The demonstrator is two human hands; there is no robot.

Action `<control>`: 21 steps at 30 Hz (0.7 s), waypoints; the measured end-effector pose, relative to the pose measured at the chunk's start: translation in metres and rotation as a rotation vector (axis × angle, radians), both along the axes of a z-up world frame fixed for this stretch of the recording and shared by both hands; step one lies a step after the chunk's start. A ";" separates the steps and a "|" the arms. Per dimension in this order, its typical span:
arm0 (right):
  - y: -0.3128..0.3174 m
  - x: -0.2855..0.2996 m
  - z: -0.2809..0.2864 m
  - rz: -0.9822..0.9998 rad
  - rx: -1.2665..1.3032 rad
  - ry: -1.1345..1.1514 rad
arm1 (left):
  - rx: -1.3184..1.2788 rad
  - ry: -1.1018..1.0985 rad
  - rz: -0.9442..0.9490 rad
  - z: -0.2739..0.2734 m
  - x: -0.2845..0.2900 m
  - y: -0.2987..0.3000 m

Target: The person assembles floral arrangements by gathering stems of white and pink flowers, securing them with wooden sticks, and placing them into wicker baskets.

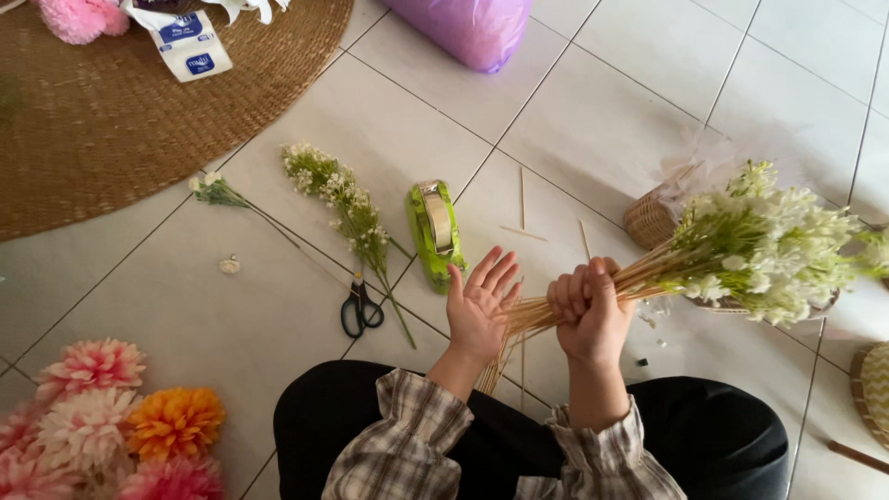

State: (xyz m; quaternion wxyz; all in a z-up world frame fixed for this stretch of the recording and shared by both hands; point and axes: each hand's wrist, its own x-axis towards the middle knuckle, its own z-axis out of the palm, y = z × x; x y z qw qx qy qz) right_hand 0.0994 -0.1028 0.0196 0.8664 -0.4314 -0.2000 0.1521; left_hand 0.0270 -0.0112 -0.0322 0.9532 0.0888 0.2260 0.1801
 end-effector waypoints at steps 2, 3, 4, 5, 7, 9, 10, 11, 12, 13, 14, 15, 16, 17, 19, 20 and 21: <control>0.003 -0.005 -0.002 -0.008 -0.010 -0.027 | -0.048 -0.031 0.004 0.001 -0.001 -0.002; 0.005 -0.008 -0.002 -0.015 -0.019 -0.058 | -0.094 -0.064 0.008 0.001 -0.001 -0.003; 0.005 -0.009 -0.005 -0.015 -0.022 -0.055 | -0.096 -0.061 0.008 -0.003 -0.001 -0.004; 0.005 -0.011 -0.008 -0.014 -0.010 -0.060 | -0.112 -0.067 0.003 -0.006 -0.002 -0.005; 0.007 -0.012 -0.009 -0.012 -0.002 -0.063 | -0.132 -0.070 -0.001 -0.012 -0.002 -0.005; 0.011 -0.014 -0.008 -0.012 -0.015 -0.070 | -0.162 -0.057 0.047 -0.015 -0.001 -0.005; 0.014 -0.015 -0.002 -0.018 -0.015 -0.071 | -0.162 -0.057 0.041 -0.011 -0.001 -0.004; 0.017 -0.015 0.004 -0.058 -0.005 -0.066 | -0.148 -0.026 0.045 -0.007 -0.001 -0.003; 0.020 -0.016 0.010 -0.099 0.005 -0.059 | -0.135 0.007 0.050 -0.004 -0.002 -0.002; 0.022 -0.015 0.013 -0.105 0.005 -0.058 | -0.135 0.008 0.044 -0.004 -0.002 -0.002; 0.026 -0.014 0.017 -0.116 0.034 -0.067 | -0.143 0.008 0.046 -0.005 -0.003 -0.002; 0.029 -0.012 0.020 -0.127 0.064 -0.076 | -0.150 0.008 0.049 -0.005 -0.003 -0.002; 0.033 -0.013 0.021 -0.130 0.065 -0.077 | -0.149 0.008 0.045 -0.002 -0.003 -0.002; 0.037 -0.015 0.022 -0.121 0.068 -0.077 | -0.187 -0.004 0.062 0.001 -0.002 -0.002; 0.043 -0.018 0.016 -0.111 0.072 -0.077 | -0.224 -0.013 0.079 0.003 -0.002 -0.002; 0.044 -0.020 0.010 -0.096 0.052 -0.077 | -0.242 -0.014 0.088 0.002 -0.002 -0.001; 0.046 -0.022 0.004 -0.080 0.032 -0.077 | -0.259 -0.015 0.096 0.000 -0.003 -0.001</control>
